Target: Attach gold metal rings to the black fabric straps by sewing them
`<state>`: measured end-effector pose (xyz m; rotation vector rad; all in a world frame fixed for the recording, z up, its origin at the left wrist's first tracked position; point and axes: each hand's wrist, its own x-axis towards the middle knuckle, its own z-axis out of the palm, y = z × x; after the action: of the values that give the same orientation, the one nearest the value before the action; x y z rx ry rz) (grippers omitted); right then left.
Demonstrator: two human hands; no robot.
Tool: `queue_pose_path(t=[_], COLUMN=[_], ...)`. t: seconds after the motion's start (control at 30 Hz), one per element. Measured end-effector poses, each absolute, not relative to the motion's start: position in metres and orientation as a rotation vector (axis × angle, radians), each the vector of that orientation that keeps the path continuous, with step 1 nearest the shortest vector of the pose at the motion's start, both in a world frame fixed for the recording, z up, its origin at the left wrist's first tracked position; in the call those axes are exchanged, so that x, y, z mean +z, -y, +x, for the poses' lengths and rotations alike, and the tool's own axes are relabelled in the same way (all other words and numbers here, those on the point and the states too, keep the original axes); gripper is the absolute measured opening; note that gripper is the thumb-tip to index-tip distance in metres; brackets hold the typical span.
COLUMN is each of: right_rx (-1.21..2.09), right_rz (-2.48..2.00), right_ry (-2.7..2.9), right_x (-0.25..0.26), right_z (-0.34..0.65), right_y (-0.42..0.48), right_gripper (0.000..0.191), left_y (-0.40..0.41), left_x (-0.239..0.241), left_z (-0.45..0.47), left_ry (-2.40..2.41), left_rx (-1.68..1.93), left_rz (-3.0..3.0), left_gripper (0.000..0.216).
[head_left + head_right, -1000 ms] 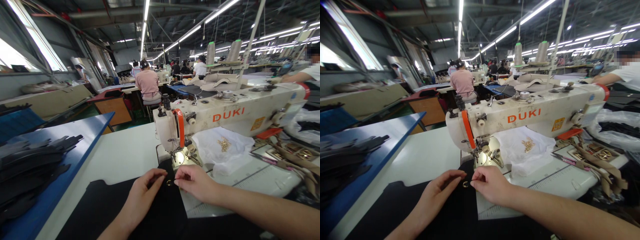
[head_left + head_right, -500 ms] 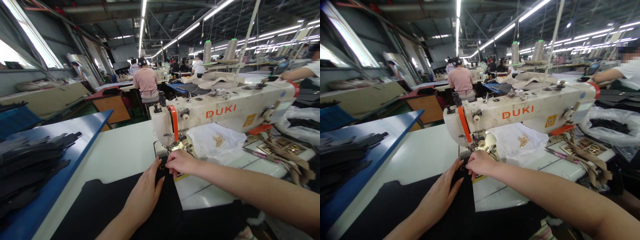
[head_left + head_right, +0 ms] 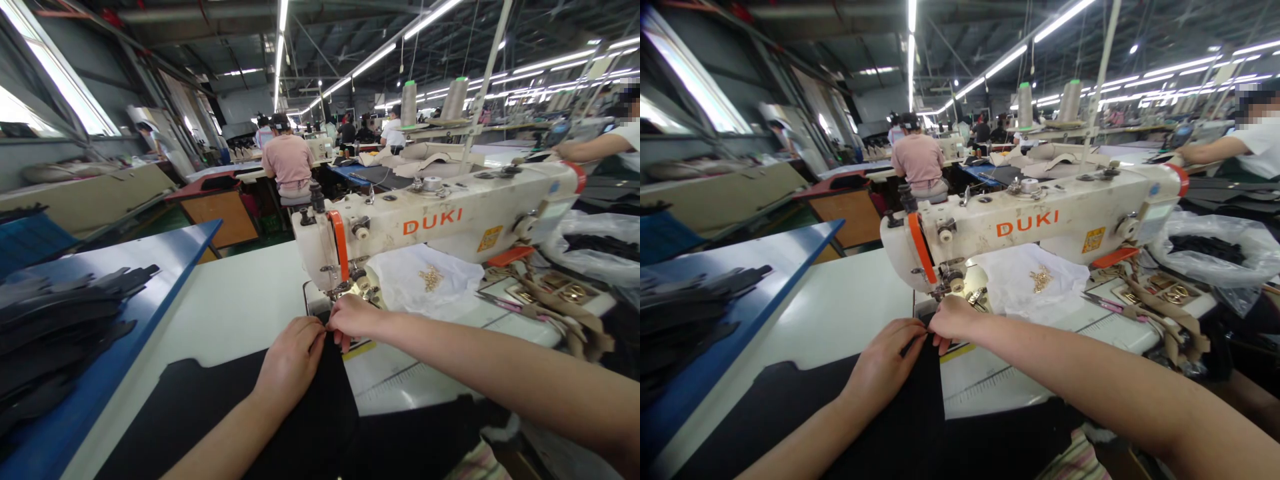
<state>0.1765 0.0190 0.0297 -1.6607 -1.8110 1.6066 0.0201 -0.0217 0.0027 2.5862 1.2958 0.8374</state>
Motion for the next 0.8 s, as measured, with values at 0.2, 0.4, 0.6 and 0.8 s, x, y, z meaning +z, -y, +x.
queue_pose_path(t=[0.2,0.4,0.6,0.8], right_rx=[1.601,1.475,0.855,-0.252], right_rz=[-1.684,-1.631,-1.487,-0.402], right_ry=[1.859,2.008,2.248,2.794], right_x=[0.031,0.030,0.022,0.011], right_z=[0.176,0.178,0.206,0.236], right_y=[-0.021,-0.019,0.003,0.021], right_gripper=[0.023,0.021,0.012,0.023], left_y=[0.019,0.019,0.018,0.018], left_x=[0.000,0.003,0.001,-0.005], left_z=[0.023,0.026,0.025,0.024], left_ry=[-1.228,-1.217,-1.229,-1.193], left_rx=[0.939,0.903,0.880,0.944], left_rz=[2.625,2.663,2.717,2.731], left_gripper=[0.017,0.018,0.015,0.015])
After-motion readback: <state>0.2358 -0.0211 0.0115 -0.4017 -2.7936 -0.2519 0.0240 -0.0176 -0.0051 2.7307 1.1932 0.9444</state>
